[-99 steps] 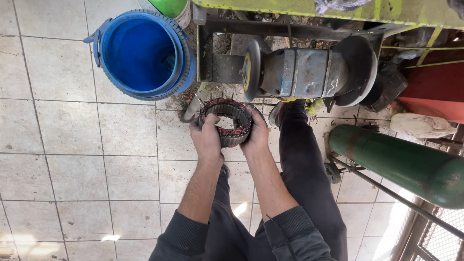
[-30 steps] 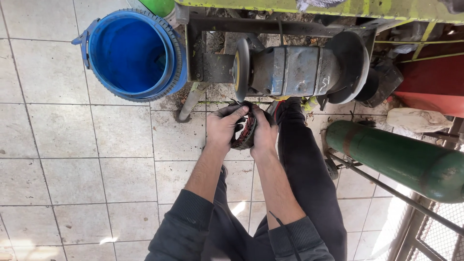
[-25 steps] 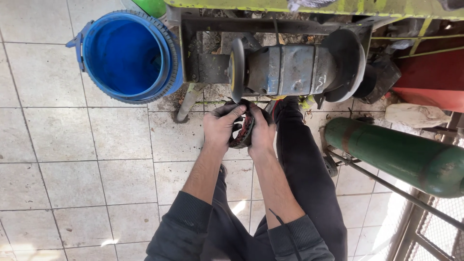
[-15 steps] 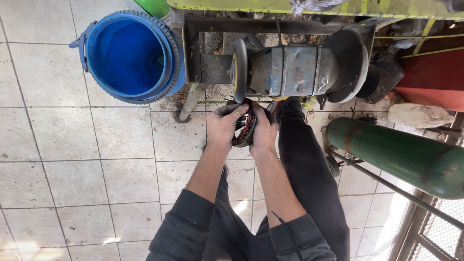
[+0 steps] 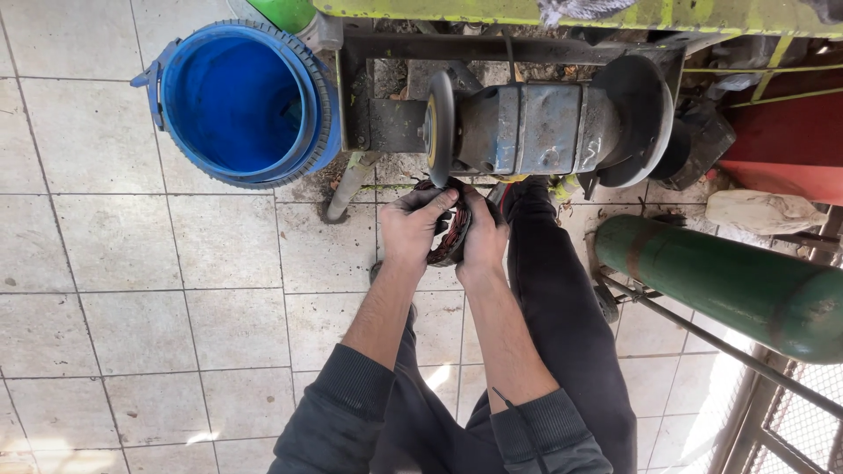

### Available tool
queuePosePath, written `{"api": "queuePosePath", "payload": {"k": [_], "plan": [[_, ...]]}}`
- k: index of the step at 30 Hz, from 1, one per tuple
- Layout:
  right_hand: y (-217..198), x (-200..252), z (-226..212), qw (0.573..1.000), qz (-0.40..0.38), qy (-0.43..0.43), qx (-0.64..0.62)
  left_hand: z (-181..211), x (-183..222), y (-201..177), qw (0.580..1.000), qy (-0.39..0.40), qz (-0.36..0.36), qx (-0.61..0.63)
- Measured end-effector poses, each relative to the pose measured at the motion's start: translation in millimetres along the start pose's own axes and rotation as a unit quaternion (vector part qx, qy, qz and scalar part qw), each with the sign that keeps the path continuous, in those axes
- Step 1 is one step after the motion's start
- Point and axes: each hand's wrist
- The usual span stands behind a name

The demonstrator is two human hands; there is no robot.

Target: Inspecting and wiping a motor stator in a mechanical workshop.

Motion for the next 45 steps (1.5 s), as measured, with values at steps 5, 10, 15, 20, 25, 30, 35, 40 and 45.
{"api": "queuePosePath", "payload": {"k": [5, 10, 15, 20, 25, 30, 35, 40, 45], "plan": [[-0.4, -2.3, 0.6, 1.000, 0.000, -0.001, -0.001, 1.6, 2.2, 0.4, 1.000, 0.009, 0.002, -0.011], [0.6, -6.0, 1.9, 1.000, 0.005, 0.014, -0.014, 3.0, 3.2, 1.9, 1.000, 0.009, 0.004, -0.024], [-0.2, -9.5, 5.5, 1.000, 0.007, 0.012, -0.022, 2.9, 4.4, 3.3, 0.999, 0.013, 0.009, -0.031], [0.0, -4.3, -1.6, 1.000, 0.017, 0.017, -0.002, -0.3, 2.5, 5.2, 0.999, 0.012, 0.009, -0.029], [-0.3, 1.3, -4.0, 1.000, 0.011, 0.028, 0.008, -1.8, 1.7, 0.8, 0.999, 0.023, 0.013, -0.046], [2.8, 11.6, 4.2, 0.999, 0.004, 0.036, -0.001, 10.5, 21.5, -7.9, 0.981, 0.097, 0.037, -0.161], [4.1, 30.5, 17.0, 0.998, -0.016, 0.055, -0.022, 13.7, 32.2, -26.2, 0.955, 0.191, 0.062, -0.217], [3.4, 47.4, 25.9, 0.996, -0.046, 0.073, -0.031, 9.4, 32.1, -48.9, 0.931, 0.258, 0.001, -0.258], [-0.7, 56.1, 28.2, 0.992, -0.062, 0.100, -0.044, 9.8, 34.4, -58.9, 0.941, 0.221, -0.011, -0.257]]}}
Point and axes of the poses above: each hand's wrist, its own x-axis away from the middle knuckle, its own y-axis out of the palm, z = x × y, and after that the axes turned 3 degrees about z, right-handed
